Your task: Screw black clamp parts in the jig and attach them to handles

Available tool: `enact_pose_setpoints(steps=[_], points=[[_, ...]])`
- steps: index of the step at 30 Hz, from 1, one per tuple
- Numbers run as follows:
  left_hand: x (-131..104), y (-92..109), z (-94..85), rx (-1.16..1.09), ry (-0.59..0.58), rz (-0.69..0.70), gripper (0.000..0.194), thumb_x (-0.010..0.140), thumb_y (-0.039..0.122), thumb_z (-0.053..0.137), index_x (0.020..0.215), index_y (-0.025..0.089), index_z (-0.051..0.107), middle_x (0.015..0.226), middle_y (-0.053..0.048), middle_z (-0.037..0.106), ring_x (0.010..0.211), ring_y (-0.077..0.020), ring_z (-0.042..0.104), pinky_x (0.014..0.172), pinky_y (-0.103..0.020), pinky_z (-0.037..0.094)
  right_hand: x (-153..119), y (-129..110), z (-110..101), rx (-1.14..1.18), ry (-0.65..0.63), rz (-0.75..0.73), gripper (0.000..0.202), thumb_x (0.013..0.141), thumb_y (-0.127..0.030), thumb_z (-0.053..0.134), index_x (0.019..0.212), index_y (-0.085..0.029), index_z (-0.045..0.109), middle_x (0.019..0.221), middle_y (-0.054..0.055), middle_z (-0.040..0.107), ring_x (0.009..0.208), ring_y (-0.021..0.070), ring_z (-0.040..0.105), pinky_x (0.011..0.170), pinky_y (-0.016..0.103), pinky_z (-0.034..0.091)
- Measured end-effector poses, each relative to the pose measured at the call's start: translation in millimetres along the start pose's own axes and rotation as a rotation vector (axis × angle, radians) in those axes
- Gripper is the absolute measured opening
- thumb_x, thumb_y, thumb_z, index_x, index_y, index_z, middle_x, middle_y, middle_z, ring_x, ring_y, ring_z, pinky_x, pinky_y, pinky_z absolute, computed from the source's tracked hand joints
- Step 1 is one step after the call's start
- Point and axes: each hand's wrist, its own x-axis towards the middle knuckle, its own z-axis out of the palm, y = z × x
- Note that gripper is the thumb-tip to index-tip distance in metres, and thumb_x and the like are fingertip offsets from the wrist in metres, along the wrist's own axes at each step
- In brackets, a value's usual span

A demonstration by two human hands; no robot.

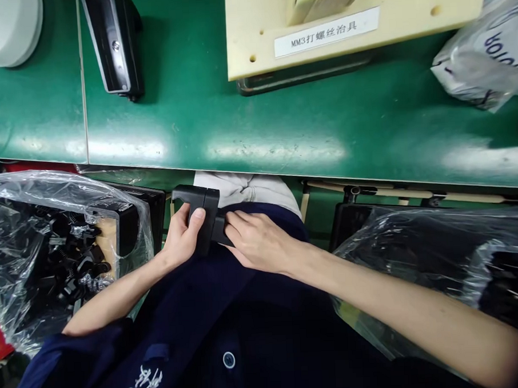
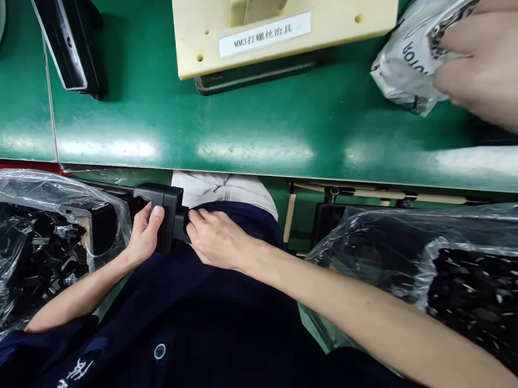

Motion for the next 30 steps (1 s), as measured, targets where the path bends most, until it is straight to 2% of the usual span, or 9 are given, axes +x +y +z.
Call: enact_pose_setpoints(steps=[2,5,8,12,17,21,23,27,30], points=[[-1.8,1.0,-1.7,0.019,-0.031,-0.001,0.053,0.086,0.064,0.047,0.088,0.013,0.062,0.078,-0.005,0.065,0.073,-0.0172,0.059,0.067,-0.027,0.049,-4.2,0.4,2.0,0.002,0.138,-0.007,0.016,0.084,-0.018,0.055,0.070,-0.012,0.060,0.069,0.006,0.054,0.064,0.0162,0.052,0.050,0.027,0.034],[-6.5,0.8,-1.3,0.034,-0.118,-0.023,0.053,0.088,0.061,0.045,0.098,0.012,0.064,0.089,-0.008,0.069,0.085,-0.0207,0.062,0.078,-0.031,0.051,-3.7,7.7,4.8,0.051,0.338,0.047,0.025,0.087,-0.023,0.053,0.065,-0.014,0.058,0.066,0.004,0.051,0.058,0.0129,0.047,0.047,0.025,0.032],[-11.2,1.4,0.4,0.023,-0.146,-0.042,0.053,0.090,0.057,0.045,0.108,0.010,0.062,0.100,-0.011,0.069,0.099,-0.0240,0.063,0.089,-0.035,0.050,1.5,15.7,8.4,0.116,0.443,0.096,0.032,0.090,-0.028,0.052,0.062,-0.014,0.056,0.064,0.002,0.050,0.054,0.0102,0.043,0.047,0.023,0.034],[-10.5,10.4,0.5,-0.020,-0.110,-0.038,0.051,0.089,0.054,0.050,0.111,0.009,0.059,0.100,-0.011,0.070,0.096,-0.0234,0.065,0.084,-0.032,0.051,5.5,16.7,8.7,0.113,0.566,0.115,0.032,0.090,-0.027,0.054,0.060,-0.014,0.055,0.062,0.001,0.048,0.053,0.0094,0.043,0.046,0.022,0.035],[-4.9,31.8,0.3,-0.012,-0.070,0.104,0.046,0.088,0.050,0.053,0.110,0.010,0.059,0.102,-0.010,0.071,0.094,-0.0215,0.066,0.084,-0.029,0.050,0.9,16.6,-8.3,0.079,0.625,0.129,0.028,0.088,-0.021,0.055,0.060,-0.016,0.052,0.063,0.002,0.048,0.056,0.0111,0.046,0.048,0.023,0.041],[-1.7,45.4,2.6,0.034,-0.005,0.188,0.046,0.086,0.053,0.055,0.104,0.011,0.060,0.099,-0.010,0.070,0.093,-0.0225,0.065,0.083,-0.029,0.051,-5.3,21.8,-26.7,0.133,0.733,0.076,0.005,0.084,-0.014,0.056,0.086,-0.012,0.060,0.094,0.013,0.061,0.084,0.0184,0.061,0.071,0.030,0.057],[-1.7,49.7,3.7,0.045,0.004,0.165,0.048,0.085,0.055,0.054,0.101,0.011,0.061,0.094,-0.009,0.070,0.090,-0.0229,0.065,0.082,-0.030,0.051,-9.9,22.2,-36.3,0.091,0.782,0.084,0.014,0.083,-0.014,0.055,0.096,-0.011,0.059,0.103,0.015,0.061,0.094,0.0211,0.061,0.079,0.035,0.058],[-0.5,49.5,3.6,0.105,0.012,0.095,0.047,0.080,0.059,0.058,0.091,0.013,0.062,0.077,-0.005,0.067,0.081,-0.0235,0.064,0.076,-0.031,0.052,-21.0,20.7,-52.8,-0.040,0.764,0.103,0.019,0.082,-0.014,0.054,0.099,-0.010,0.060,0.100,0.014,0.062,0.090,0.0208,0.061,0.076,0.033,0.057],[6.3,45.1,3.4,0.127,0.011,0.140,0.045,0.076,0.058,0.062,0.090,0.015,0.062,0.068,-0.002,0.062,0.078,-0.0233,0.063,0.074,-0.031,0.053,-27.8,23.4,-59.5,-0.057,0.745,0.136,0.022,0.084,-0.019,0.055,0.104,-0.012,0.060,0.101,0.012,0.063,0.089,0.0185,0.061,0.073,0.029,0.056]])
